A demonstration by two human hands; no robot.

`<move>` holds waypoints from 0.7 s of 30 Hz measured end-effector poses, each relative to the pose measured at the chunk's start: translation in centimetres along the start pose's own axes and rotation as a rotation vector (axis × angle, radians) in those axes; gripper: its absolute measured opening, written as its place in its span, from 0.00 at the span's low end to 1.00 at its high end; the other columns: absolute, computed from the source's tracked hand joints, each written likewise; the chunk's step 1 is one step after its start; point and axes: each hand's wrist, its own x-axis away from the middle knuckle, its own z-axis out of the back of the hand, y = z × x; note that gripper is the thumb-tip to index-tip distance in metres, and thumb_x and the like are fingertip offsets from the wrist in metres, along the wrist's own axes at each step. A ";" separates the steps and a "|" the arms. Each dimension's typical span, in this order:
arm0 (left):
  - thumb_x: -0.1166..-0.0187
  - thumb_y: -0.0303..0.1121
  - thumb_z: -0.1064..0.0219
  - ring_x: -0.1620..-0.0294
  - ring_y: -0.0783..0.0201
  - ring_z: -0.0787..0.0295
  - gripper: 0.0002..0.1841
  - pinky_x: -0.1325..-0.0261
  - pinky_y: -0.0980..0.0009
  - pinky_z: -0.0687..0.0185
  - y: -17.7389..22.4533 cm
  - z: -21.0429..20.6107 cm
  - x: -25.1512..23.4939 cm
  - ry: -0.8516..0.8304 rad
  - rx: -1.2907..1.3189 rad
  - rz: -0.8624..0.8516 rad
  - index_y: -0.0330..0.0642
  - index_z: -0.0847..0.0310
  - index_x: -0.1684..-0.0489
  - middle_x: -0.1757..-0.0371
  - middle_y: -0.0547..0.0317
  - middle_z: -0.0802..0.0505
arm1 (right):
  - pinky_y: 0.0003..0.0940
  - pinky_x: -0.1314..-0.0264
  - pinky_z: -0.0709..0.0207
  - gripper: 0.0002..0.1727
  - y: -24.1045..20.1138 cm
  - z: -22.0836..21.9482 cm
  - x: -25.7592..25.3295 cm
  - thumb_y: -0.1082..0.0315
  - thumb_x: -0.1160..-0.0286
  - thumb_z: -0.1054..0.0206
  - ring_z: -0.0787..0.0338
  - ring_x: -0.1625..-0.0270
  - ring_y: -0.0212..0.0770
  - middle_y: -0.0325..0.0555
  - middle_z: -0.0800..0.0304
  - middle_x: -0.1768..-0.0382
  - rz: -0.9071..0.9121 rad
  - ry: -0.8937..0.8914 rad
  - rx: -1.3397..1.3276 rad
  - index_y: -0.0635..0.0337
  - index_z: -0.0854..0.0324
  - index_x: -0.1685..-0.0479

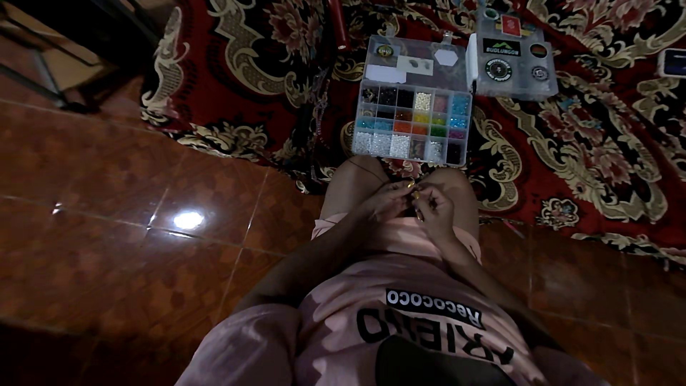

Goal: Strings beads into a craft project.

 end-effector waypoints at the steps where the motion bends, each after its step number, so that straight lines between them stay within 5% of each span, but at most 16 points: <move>1: 0.06 0.30 0.56 0.53 0.70 0.09 0.15 0.39 0.68 0.14 -0.1 0.1 -0.1 -0.006 0.002 0.000 0.42 0.19 0.48 0.56 0.64 0.07 | 0.17 0.77 0.25 0.04 0.0 0.0 0.0 0.75 0.29 0.35 0.22 0.80 0.21 0.32 0.17 0.79 0.001 0.000 0.002 0.63 0.18 0.69; 11: 0.07 0.28 0.55 0.54 0.70 0.09 0.13 0.39 0.69 0.14 0.7 -0.6 0.2 0.021 -0.036 0.013 0.41 0.21 0.48 0.59 0.64 0.08 | 0.18 0.78 0.23 0.04 -0.2 -0.1 0.0 0.76 0.25 0.37 0.20 0.81 0.22 0.33 0.15 0.78 -0.046 0.001 -0.035 0.65 0.18 0.65; 15: 0.08 0.23 0.58 0.66 0.73 0.16 0.15 0.55 0.74 0.18 2.6 -4.4 1.1 0.218 -0.197 0.033 0.39 0.23 0.56 0.66 0.65 0.13 | 0.19 0.77 0.22 0.06 -0.3 -0.1 0.0 0.76 0.22 0.39 0.20 0.81 0.23 0.32 0.17 0.79 -0.064 -0.002 -0.049 0.64 0.19 0.66; 18: 0.09 0.26 0.51 0.57 0.71 0.11 0.12 0.45 0.69 0.13 -0.2 -0.3 -0.2 0.034 -0.090 -0.114 0.41 0.19 0.53 0.59 0.64 0.08 | 0.20 0.78 0.21 0.06 -0.2 -0.1 0.0 0.76 0.21 0.40 0.19 0.81 0.23 0.33 0.16 0.79 -0.077 -0.002 -0.037 0.65 0.20 0.66; 21: 0.12 0.25 0.47 0.57 0.70 0.11 0.10 0.46 0.68 0.13 -0.8 -0.1 -0.3 0.064 -0.115 -0.196 0.40 0.18 0.56 0.58 0.63 0.08 | 0.20 0.78 0.21 0.06 -0.3 -0.2 0.0 0.76 0.20 0.41 0.19 0.82 0.24 0.34 0.16 0.79 -0.100 0.005 -0.023 0.66 0.21 0.65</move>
